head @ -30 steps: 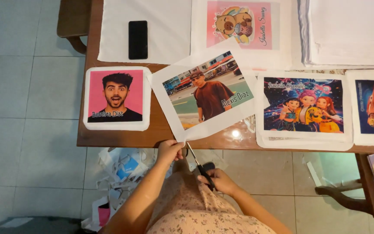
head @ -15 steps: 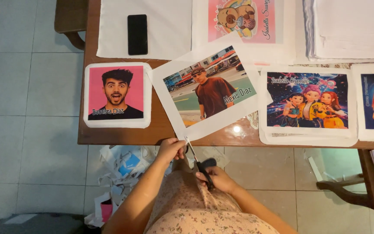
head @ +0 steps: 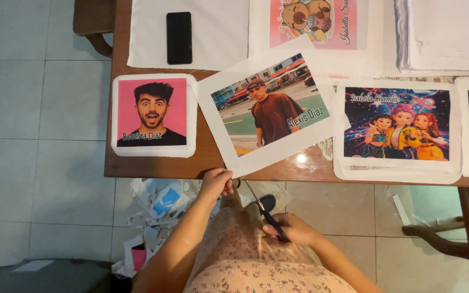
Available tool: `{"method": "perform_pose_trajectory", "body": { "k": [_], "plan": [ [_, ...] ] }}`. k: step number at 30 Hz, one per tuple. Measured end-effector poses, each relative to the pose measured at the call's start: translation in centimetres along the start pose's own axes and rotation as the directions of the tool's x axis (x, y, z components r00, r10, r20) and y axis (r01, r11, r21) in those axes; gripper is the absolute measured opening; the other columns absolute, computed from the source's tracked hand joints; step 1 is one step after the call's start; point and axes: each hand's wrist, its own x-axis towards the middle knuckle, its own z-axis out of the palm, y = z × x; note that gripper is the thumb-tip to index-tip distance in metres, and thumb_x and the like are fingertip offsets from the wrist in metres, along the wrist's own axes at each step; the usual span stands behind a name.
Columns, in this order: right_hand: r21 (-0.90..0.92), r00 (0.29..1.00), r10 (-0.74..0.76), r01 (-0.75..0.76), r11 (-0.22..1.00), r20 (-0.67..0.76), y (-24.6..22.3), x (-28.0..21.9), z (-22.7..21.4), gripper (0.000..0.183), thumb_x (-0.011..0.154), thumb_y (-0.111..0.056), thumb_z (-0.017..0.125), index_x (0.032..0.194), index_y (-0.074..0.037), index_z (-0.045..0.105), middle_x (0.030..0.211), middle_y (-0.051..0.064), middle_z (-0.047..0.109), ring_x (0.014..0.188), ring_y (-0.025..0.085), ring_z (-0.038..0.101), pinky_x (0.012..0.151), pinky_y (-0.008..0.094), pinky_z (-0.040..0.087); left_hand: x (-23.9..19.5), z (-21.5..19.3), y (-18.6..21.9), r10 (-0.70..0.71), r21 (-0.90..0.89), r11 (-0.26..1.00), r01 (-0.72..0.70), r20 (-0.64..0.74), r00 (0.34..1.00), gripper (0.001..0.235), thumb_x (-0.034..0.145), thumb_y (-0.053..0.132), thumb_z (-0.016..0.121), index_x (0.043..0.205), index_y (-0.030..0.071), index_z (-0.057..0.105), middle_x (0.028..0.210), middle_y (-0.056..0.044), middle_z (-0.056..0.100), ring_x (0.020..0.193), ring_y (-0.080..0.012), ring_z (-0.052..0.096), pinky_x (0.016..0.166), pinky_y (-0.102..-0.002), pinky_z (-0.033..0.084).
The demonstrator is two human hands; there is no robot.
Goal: Cutting out printed images from paper sheets using scissors on a work table.
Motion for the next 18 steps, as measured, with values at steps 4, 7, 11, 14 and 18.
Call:
{"method": "perform_pose_trajectory", "body": {
  "k": [4, 7, 11, 14, 18],
  "plan": [
    [-0.328, 0.986, 0.146, -0.163, 0.931, -0.078, 0.9, -1.7, -2.1, 0.055, 0.082, -0.069, 0.067, 0.069, -0.016, 0.058, 0.063, -0.002, 0.059, 0.060, 0.011, 0.056, 0.060, 0.028, 0.039, -0.1, 0.0, 0.0, 0.005, -0.003, 1.000, -0.005, 0.001, 1.000, 0.016, 0.094, 0.016, 0.061, 0.088, 0.002, 0.067, 0.060, -0.005, 0.061, 0.049, -0.0160, 0.060, 0.045, -0.024, 0.036],
    [-0.124, 0.996, 0.083, -0.084, 0.989, -0.012, 0.6, -1.4, -1.7, 0.051, 0.083, -0.065, 0.061, 0.072, -0.016, 0.066, 0.064, -0.004, 0.073, 0.057, 0.007, 0.071, 0.060, 0.021, 0.061, 0.1, 0.1, -0.4, 0.009, -0.047, 0.999, -0.010, -0.010, 1.000, 0.013, 0.092, 0.014, 0.066, 0.092, 0.002, 0.069, 0.059, -0.006, 0.062, 0.047, -0.0153, 0.059, 0.043, -0.023, 0.036],
    [0.171, 0.991, 0.130, -0.128, 0.977, 0.000, 0.3, 1.3, -0.1, 0.038, 0.092, -0.047, 0.071, 0.079, -0.012, 0.061, 0.066, 0.001, 0.067, 0.055, 0.009, 0.060, 0.056, 0.022, 0.046, 0.3, 0.2, -0.9, 0.011, -0.051, 0.999, -0.010, 0.020, 1.000, 0.010, 0.090, 0.013, 0.068, 0.089, 0.003, 0.069, 0.060, -0.005, 0.060, 0.049, -0.0154, 0.058, 0.044, -0.023, 0.036],
    [0.333, 0.994, 0.091, -0.066, 0.940, -0.060, 1.5, 3.7, 1.1, 0.034, 0.090, -0.037, 0.078, 0.080, -0.007, 0.065, 0.064, 0.007, 0.068, 0.053, 0.014, 0.065, 0.048, 0.021, 0.047, 1.9, 0.3, -2.8, 0.059, -0.036, 0.998, -0.059, -0.001, 0.998, 0.016, 0.087, 0.014, 0.071, 0.094, -0.001, 0.071, 0.058, -0.007, 0.060, 0.047, -0.0177, 0.063, 0.041, -0.023, 0.043],
    [0.483, 0.985, 0.130, -0.061, 0.873, -0.111, 1.4, 3.9, 1.4, 0.034, 0.086, -0.026, 0.087, 0.079, 0.000, 0.067, 0.063, 0.017, 0.069, 0.056, 0.023, 0.074, 0.050, 0.026, 0.054, 2.7, 0.1, -3.6, 0.116, -0.040, 0.992, -0.117, -0.026, 0.993, 0.024, 0.083, 0.015, 0.071, 0.098, -0.004, 0.070, 0.055, -0.007, 0.058, 0.045, -0.0190, 0.066, 0.040, -0.021, 0.050]
  ]
}}
